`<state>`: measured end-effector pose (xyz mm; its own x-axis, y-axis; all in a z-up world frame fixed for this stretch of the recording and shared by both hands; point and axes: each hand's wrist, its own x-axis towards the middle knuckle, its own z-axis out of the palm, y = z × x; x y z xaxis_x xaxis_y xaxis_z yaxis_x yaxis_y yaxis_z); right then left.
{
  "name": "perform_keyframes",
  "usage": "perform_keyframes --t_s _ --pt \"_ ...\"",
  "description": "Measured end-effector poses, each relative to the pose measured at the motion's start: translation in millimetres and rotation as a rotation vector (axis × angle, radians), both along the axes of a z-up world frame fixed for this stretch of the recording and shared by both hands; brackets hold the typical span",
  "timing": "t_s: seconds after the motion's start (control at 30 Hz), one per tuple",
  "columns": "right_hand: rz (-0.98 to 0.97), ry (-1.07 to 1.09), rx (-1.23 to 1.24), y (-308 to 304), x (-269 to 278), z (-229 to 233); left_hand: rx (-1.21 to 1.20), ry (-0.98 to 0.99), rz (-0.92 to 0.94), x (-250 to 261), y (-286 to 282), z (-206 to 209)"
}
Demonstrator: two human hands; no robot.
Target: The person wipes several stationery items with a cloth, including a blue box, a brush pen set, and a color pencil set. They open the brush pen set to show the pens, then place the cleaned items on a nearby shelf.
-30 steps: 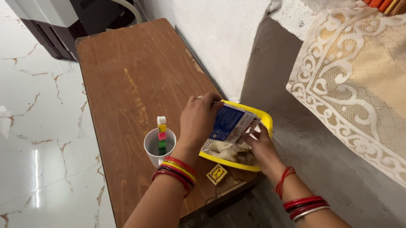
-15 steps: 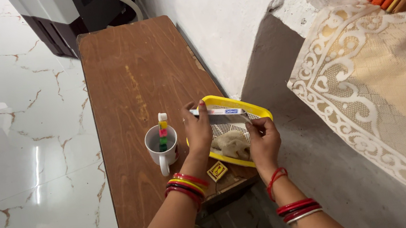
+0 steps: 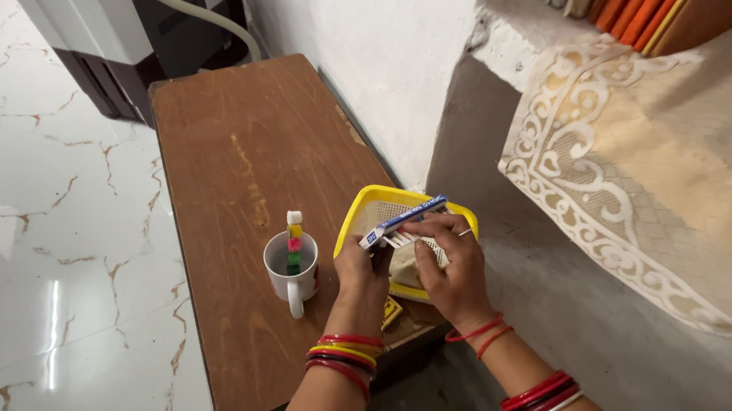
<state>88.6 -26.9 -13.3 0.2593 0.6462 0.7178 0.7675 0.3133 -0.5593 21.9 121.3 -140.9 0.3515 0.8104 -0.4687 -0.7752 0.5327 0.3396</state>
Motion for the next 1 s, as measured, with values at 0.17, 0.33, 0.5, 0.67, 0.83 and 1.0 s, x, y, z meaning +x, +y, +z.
perform_keyframes --t_s 0.17,0.33,0.5,0.67,0.83,1.0 --pt "-0.086 0.009 -0.062 -16.5 -0.8 12.9 -0.011 0.1 0.187 -10.9 -19.1 40.8" --pt "-0.179 0.095 -0.057 -29.9 0.0 9.8 0.163 0.033 0.369 -22.3 -32.4 70.1" --pt "0.015 0.844 -0.189 -34.0 0.1 9.7 0.277 -0.131 0.426 -34.6 -55.0 95.6" --pt "0.181 1.45 -0.202 -36.5 4.7 20.9 0.389 -0.193 0.266 -33.7 -78.1 104.9" --pt "0.242 1.533 -0.194 -31.8 41.1 4.5 0.326 -0.137 0.084 -29.7 -62.3 77.0" --pt "0.151 1.556 -0.152 -21.3 70.6 -28.4 0.724 0.849 -0.157 -1.0 -40.3 21.9"
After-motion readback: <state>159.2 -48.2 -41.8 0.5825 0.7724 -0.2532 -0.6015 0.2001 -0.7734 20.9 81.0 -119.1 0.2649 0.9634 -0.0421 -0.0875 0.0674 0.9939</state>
